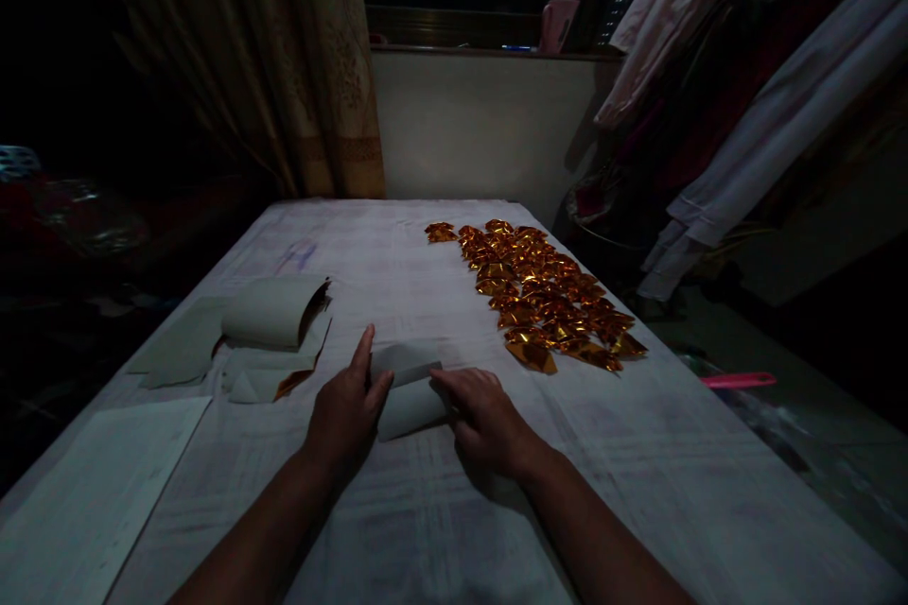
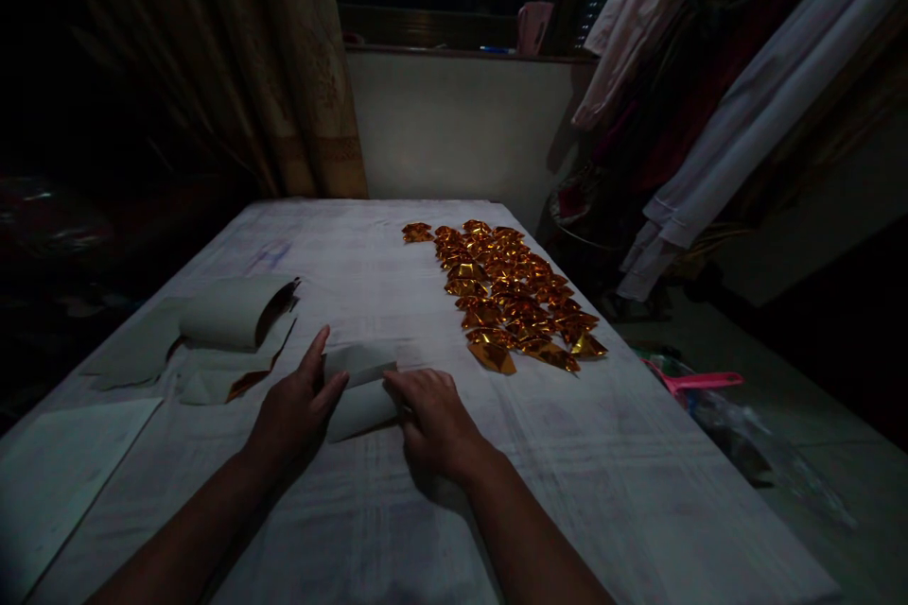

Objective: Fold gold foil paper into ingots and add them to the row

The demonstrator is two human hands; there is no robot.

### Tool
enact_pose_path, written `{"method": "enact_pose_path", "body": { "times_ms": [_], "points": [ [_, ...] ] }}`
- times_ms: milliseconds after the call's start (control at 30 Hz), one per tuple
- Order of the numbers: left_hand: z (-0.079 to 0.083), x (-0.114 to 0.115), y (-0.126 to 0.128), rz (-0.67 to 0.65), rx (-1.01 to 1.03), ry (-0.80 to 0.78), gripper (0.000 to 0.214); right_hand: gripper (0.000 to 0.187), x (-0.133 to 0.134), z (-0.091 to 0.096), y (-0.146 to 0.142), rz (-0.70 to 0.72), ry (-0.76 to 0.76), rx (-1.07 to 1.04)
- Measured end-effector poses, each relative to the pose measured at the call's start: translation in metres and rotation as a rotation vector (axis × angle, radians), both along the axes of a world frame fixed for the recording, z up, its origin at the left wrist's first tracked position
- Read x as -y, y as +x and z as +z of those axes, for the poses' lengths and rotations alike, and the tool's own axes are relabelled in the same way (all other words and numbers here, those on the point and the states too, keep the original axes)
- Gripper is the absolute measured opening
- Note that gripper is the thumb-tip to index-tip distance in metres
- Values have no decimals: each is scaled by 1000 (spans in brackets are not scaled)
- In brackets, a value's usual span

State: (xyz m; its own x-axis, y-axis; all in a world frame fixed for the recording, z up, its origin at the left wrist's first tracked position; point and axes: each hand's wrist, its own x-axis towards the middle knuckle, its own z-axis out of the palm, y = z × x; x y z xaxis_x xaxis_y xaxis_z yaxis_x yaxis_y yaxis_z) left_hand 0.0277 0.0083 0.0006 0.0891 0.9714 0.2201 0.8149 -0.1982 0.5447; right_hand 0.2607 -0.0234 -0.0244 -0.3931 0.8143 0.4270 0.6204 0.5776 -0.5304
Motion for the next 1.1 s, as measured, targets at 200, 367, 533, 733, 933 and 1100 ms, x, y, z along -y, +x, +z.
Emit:
{"method": "enact_pose_path", "body": {
  "times_ms": [200, 367, 533, 733, 933, 1100],
  "points": [
    [-13, -5, -8, -136, -143, 99, 66, 27, -1, 5, -2, -148, 105, 182],
    [-21, -6, -7, -163, -123, 165, 63, 30, 1, 9, -7, -51, 181, 293],
    [-13, -2, -13, -226, -124, 243, 22, 38, 6, 15, -9, 51, 11, 367],
    [-7, 6, -46, -652, -170, -56, 50, 40, 10, 18, -9, 27, -62, 372],
    [-8, 14, -44, -578, -214, -24, 56, 46, 13, 16, -9, 81, 3, 345],
    [-4, 23, -35, -572, -267, 34, 63, 31, 14, 17, -7, 119, 26, 296]
  ]
}}
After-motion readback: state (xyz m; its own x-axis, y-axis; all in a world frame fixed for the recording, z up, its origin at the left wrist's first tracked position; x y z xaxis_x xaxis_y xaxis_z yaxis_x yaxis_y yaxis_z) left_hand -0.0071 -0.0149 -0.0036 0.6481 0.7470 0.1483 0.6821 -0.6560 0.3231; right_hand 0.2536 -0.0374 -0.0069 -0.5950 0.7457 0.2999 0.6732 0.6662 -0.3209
